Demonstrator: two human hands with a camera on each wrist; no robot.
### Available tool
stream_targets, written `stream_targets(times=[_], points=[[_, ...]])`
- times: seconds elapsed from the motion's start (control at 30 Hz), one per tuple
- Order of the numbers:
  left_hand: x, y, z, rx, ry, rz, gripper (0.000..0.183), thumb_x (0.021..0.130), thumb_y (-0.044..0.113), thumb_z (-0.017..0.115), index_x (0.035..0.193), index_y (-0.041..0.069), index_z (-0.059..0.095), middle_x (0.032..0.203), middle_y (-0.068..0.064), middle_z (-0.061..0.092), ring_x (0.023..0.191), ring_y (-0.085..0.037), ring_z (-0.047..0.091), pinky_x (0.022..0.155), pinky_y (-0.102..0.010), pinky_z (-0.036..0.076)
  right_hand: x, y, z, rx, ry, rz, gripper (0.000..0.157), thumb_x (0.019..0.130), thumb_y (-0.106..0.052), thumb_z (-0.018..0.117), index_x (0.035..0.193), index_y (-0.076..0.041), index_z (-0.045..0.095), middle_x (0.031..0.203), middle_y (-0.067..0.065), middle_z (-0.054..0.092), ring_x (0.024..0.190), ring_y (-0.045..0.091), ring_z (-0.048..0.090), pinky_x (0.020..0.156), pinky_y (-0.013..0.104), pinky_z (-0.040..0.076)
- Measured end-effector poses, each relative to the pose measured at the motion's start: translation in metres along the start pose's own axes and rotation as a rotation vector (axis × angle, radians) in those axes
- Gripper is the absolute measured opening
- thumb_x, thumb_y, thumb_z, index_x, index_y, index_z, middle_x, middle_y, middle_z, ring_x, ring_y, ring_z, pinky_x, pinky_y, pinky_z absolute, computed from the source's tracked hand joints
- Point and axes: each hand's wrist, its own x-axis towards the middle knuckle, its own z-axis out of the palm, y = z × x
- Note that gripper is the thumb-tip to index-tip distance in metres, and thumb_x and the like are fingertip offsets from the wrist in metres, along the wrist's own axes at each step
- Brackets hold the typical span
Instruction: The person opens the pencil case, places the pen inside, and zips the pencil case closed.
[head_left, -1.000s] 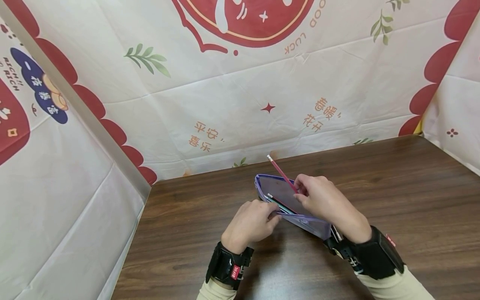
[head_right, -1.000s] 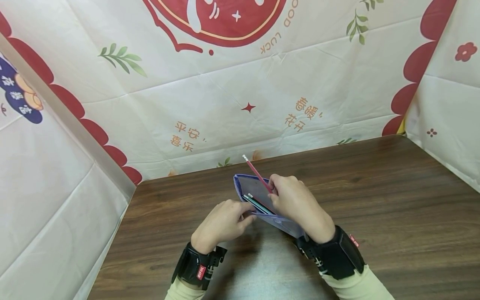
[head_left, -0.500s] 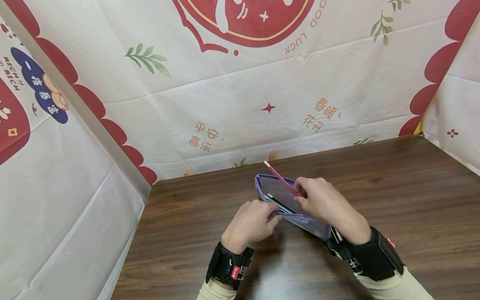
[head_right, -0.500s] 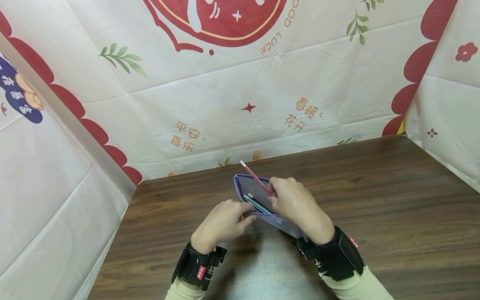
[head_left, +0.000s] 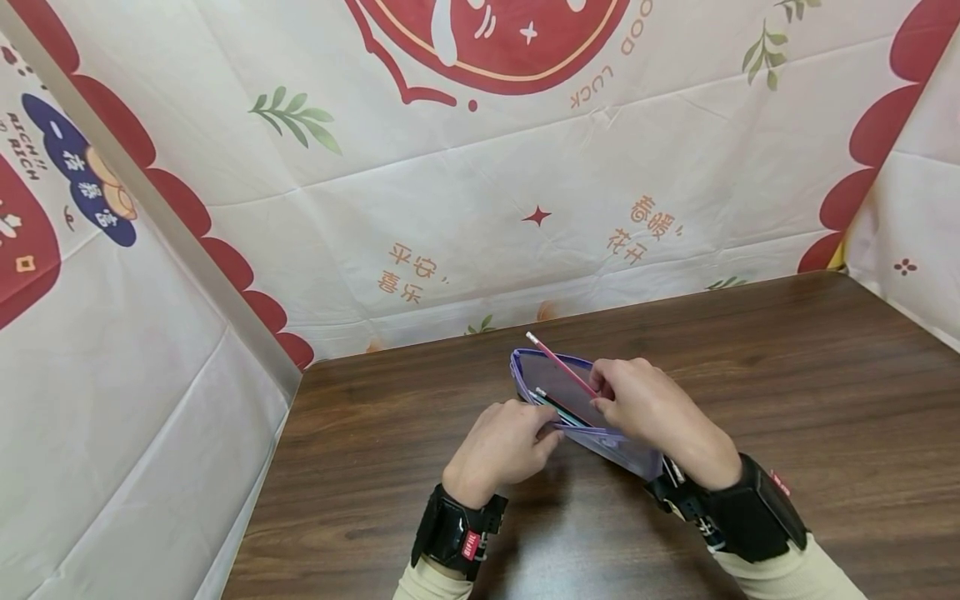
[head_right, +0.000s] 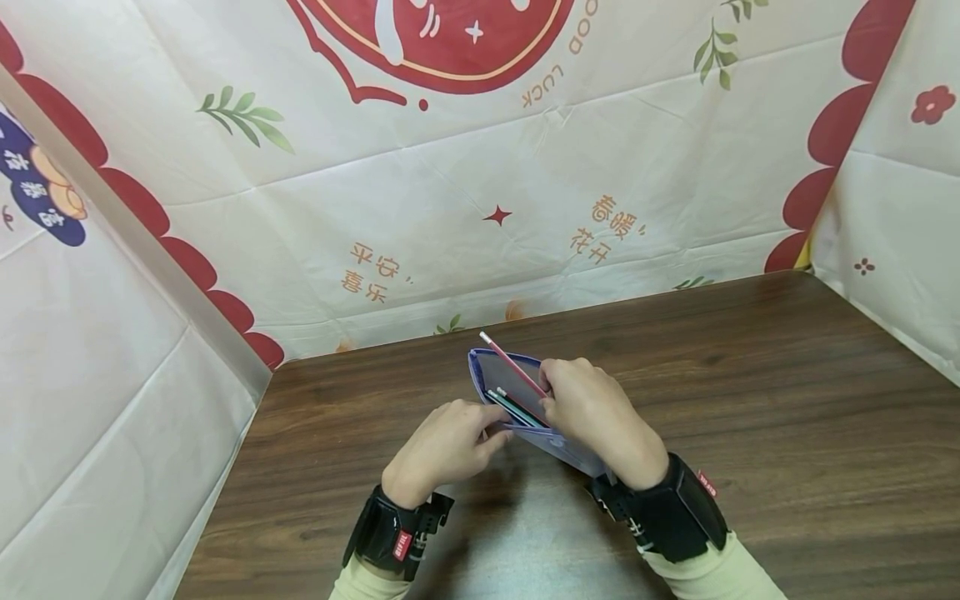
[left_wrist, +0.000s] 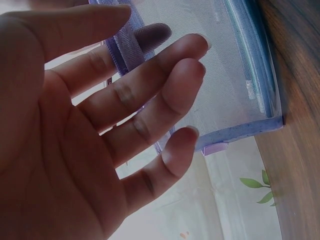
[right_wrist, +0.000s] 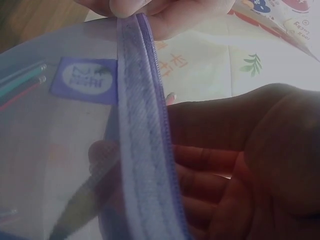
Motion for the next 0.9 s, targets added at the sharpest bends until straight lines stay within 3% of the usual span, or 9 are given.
stream_targets(times=[0.9], points=[[0.0008, -0.0001, 0.0006, 0.030, 0.012, 0.010, 0.008, 0.088, 0.027, 0.063, 0.091, 0.021, 0.067, 0.060, 0.011, 0.047, 0.049, -0.002, 0.042, 0.044, -0.019, 0.031, 0.0005, 0.0033, -0.0030, -0.013, 0.030, -0.043, 0.005, 0.082, -0.004, 0.066, 0.080, -0.005, 0.062, 0.068, 0.002, 0.059, 0.060, 0.013, 0.051, 0.053, 0.032, 0.047]])
